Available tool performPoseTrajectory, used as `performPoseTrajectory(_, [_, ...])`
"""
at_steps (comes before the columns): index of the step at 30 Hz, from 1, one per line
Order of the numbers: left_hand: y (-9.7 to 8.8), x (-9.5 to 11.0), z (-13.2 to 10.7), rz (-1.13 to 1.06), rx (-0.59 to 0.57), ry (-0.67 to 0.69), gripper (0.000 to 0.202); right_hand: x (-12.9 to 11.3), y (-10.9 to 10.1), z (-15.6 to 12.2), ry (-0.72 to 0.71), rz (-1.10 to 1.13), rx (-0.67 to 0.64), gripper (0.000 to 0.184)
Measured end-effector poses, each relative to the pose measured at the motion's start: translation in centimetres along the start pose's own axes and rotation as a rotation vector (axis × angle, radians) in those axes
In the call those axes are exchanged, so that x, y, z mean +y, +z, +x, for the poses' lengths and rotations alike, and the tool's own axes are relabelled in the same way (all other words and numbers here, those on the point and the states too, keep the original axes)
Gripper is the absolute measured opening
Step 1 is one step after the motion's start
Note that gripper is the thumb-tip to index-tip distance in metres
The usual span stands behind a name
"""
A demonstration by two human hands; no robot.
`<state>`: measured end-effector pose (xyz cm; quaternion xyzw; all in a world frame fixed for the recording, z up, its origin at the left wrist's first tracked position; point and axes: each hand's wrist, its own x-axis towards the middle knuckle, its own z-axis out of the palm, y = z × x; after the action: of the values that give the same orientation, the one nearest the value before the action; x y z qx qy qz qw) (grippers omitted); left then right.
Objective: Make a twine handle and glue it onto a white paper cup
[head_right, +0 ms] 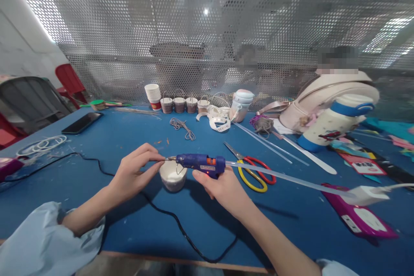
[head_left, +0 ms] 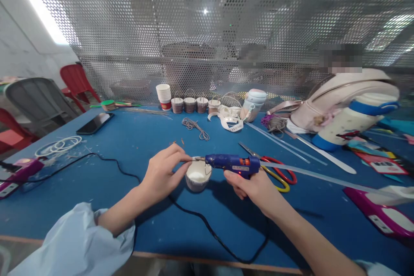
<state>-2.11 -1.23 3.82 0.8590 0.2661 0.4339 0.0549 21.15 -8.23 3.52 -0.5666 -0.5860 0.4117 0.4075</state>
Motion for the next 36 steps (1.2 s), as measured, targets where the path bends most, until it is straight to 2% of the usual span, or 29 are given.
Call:
performPoseTrajectory(4, [-0.1, -0.1, 0.0, 0.098, -0.005, 0.032, 0.006, 0.0, 0.0, 0.0, 0.037, 0.001, -0.009, 0.048])
performPoseTrajectory(8, [-0.2, 0.0, 0.1, 0.096, 0.014, 0.029, 0.007, -0.6, 0.0, -0.1, 0.069, 0.099, -0.013, 0.046])
performPoseTrajectory(14, [-0.1, -0.2, 0.1, 0.010, 0.035, -0.098, 0.010, -1.4, 0.2, -0.4, 0.130, 0.260, -0.043, 0.044])
performPoseTrajectory(21, [-0.2, -0.4, 0.3, -0.010, 0.003, -0.116, 0.024, -1.6, -0.3, -0.2, 0.069, 0.368, -0.022, 0.042])
performPoseTrajectory(26, [-0.2, -0.3, 0.6, -0.014, -0.060, -0.134, 0.026, -1.4, -0.5, 0.3, 0.017, 0.409, 0.065, 0.039])
performPoseTrajectory(32, [-0.7, -0.7, 1.6, -0.064, -0.083, -0.291, 0.013, -0.8, -0.5, 1.0, -0.044, 0.374, 0.145, 0.032])
performPoseTrajectory(36, [-1.2, -1.0, 2.4, -0.234, -0.159, -0.403, 0.011, -0.4, -0.5, 1.2, -0.043, 0.316, 0.147, 0.031])
